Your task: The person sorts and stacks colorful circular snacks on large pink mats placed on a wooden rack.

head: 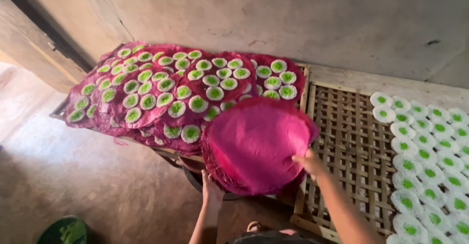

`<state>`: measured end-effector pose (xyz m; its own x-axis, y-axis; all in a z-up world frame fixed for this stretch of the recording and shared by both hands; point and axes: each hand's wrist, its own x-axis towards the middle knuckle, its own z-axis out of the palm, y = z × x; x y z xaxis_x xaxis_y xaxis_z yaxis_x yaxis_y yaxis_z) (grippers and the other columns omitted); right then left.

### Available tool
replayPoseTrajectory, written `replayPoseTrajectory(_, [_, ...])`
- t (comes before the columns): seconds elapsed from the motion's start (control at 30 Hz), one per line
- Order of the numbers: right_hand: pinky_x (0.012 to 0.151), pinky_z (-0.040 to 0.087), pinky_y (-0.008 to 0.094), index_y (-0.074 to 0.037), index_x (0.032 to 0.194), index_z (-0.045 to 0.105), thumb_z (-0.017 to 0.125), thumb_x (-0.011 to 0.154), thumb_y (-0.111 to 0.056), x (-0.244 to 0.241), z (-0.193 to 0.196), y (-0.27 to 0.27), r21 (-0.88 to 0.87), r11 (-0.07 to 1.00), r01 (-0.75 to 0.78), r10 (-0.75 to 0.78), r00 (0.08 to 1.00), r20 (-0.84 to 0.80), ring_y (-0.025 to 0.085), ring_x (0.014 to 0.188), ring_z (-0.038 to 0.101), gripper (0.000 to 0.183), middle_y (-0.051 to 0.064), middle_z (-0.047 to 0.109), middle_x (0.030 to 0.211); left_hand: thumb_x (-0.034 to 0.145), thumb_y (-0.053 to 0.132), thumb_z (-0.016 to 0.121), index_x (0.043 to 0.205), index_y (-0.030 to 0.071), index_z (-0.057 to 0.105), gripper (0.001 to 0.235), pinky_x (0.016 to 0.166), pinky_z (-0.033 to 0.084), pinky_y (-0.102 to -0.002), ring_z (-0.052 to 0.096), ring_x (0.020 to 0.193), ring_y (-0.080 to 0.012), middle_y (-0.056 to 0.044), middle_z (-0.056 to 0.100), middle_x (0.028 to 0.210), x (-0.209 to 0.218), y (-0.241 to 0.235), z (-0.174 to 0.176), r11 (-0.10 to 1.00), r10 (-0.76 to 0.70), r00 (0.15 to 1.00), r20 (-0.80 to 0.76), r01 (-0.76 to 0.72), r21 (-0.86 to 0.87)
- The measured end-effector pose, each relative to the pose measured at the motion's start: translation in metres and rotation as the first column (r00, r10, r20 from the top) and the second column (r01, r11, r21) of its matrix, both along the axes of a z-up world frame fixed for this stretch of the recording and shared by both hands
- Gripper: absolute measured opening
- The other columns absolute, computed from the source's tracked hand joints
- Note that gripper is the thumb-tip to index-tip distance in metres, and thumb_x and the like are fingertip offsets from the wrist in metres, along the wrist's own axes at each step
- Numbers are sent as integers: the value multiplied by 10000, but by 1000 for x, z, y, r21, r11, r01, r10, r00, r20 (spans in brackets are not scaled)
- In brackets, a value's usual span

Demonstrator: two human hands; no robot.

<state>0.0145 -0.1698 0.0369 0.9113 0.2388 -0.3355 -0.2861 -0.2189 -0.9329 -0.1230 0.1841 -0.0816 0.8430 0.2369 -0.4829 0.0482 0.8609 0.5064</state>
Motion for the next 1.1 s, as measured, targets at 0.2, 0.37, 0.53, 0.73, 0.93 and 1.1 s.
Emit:
replayPoseTrajectory(0.2, [1038, 514, 394, -26, 1409, 538, 750, 827, -139, 6, -64, -4, -336, 940, -67, 112, 987, 116, 269, 1207, 675, 630, 158, 700, 1323, 972, 472, 597, 1548, 62, 427, 726, 1131, 394, -398, 519, 1367, -260, -71, 556, 1509, 18, -8, 8, 958, 55, 994, -91, -26, 286])
replayPoseTrajectory(0.37, [1008, 493, 443, -16, 1503, 360, 774, 825, -261, -5, -26, -7, -415, 910, -19, 140, 954, 264, 312, 1209, 628, 832, 206, 581, 1409, 907, 141, 672, 1484, 17, 460, 627, 895, 506, -429, 670, 1111, -323, -192, 643, 1307, 26, -31, 2, 784, 88, 966, -244, 84, 615])
replayPoseTrajectory(0.53, [910, 565, 473, -20, 1579, 274, 678, 884, -413, -16, 27, -12, -619, 674, 403, 100, 780, 617, 368, 1092, 650, 895, 233, 554, 1380, 883, 190, 765, 1468, -53, 330, 768, 1053, 429, -397, 538, 1247, -271, -156, 547, 1368, 22, -53, 0, 470, 81, 997, 18, -54, 881])
replayPoseTrajectory(0.73, [854, 551, 423, -43, 1383, 552, 698, 967, -272, 0, 73, 35, -453, 803, 388, 190, 554, 811, 317, 1047, 626, 496, 169, 643, 1251, 823, 331, 835, 1330, -42, 464, 731, 1092, 337, -523, 411, 1310, -382, -159, 447, 1424, 28, 17, 56, -141, 377, 925, -49, 110, 984])
replayPoseTrajectory(0.93, [743, 585, 320, -60, 1161, 706, 704, 895, -92, 94, 63, 216, -327, 939, -107, 311, 668, 676, 242, 912, 715, 268, 95, 706, 1110, 809, 243, 769, 1306, 146, 588, 538, 1096, 370, -494, 459, 1325, -350, -83, 525, 1408, 89, 155, 113, -236, 367, 927, -81, 178, 955])
replayPoseTrajectory(1.1, [800, 571, 404, -67, 1149, 698, 742, 874, -168, 195, 35, 390, -415, 909, -41, 370, 538, 757, 325, 1014, 688, 296, 122, 693, 1149, 828, 196, 727, 1328, 122, 572, 529, 1071, 370, -498, 507, 1290, -326, -88, 572, 1370, 161, 268, 126, -414, 149, 986, -75, 131, 901])
